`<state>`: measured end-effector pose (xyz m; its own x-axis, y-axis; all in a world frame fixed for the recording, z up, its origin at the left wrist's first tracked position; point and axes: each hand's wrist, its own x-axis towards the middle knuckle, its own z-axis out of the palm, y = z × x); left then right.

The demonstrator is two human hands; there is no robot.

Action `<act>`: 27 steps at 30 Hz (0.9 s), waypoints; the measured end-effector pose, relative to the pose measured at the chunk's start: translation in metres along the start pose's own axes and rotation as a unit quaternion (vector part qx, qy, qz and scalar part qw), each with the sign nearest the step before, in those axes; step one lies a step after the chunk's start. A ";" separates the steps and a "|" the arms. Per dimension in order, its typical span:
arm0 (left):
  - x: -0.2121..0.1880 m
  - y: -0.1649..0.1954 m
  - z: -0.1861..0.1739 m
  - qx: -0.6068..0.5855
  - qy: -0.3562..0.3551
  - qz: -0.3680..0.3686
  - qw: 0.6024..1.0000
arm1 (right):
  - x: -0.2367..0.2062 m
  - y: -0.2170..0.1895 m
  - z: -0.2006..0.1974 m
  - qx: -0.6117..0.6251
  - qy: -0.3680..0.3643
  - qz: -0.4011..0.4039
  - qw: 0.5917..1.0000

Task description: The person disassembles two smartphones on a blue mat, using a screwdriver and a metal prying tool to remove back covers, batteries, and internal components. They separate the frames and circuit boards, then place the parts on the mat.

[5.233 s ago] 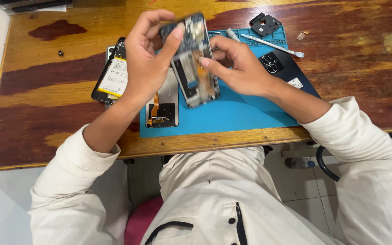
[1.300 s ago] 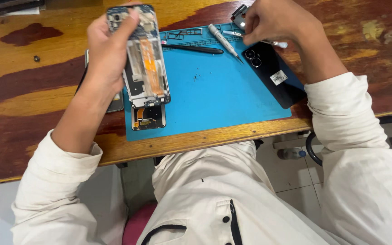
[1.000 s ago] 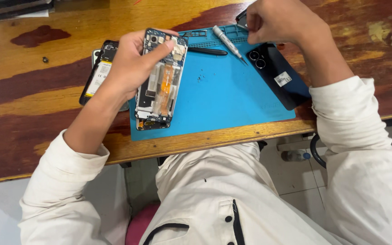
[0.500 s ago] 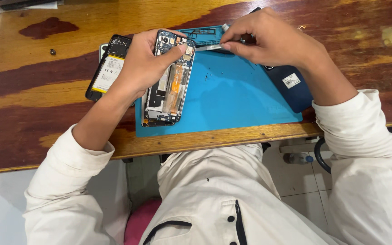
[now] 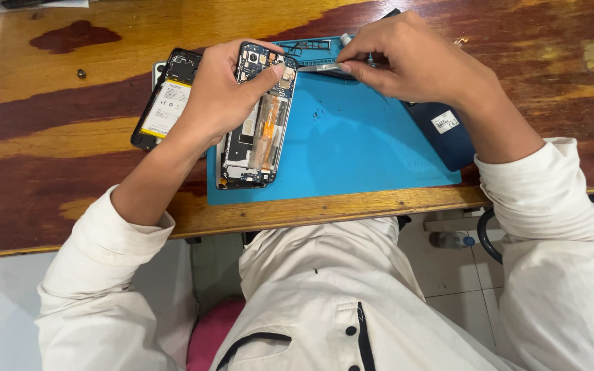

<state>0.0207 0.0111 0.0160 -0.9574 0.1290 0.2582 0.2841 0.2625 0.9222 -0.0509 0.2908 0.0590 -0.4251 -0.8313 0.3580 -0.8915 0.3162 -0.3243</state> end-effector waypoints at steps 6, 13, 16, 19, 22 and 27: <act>-0.001 0.002 0.001 -0.007 -0.001 -0.020 1.000 | 0.002 -0.008 0.001 -0.014 0.003 -0.013 1.000; -0.001 -0.001 -0.001 0.019 0.004 0.014 1.000 | 0.000 -0.016 0.003 -0.058 0.021 -0.023 0.998; -0.001 -0.001 -0.001 0.014 0.004 0.002 1.000 | -0.001 -0.011 0.006 -0.050 0.023 -0.022 0.998; -0.001 0.000 -0.002 -0.008 0.004 -0.009 1.000 | 0.000 -0.002 0.012 -0.021 0.018 -0.016 0.999; -0.001 0.002 -0.002 -0.037 -0.001 -0.017 0.999 | 0.003 0.009 0.019 0.033 -0.002 0.002 0.999; -0.001 0.005 -0.001 -0.072 -0.012 -0.018 0.997 | 0.004 0.021 0.028 0.066 -0.022 0.030 0.997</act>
<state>0.0232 0.0110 0.0203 -0.9650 0.1456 0.2179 0.2368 0.1283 0.9630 -0.0668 0.2814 0.0285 -0.4679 -0.8327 0.2962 -0.8345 0.3058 -0.4584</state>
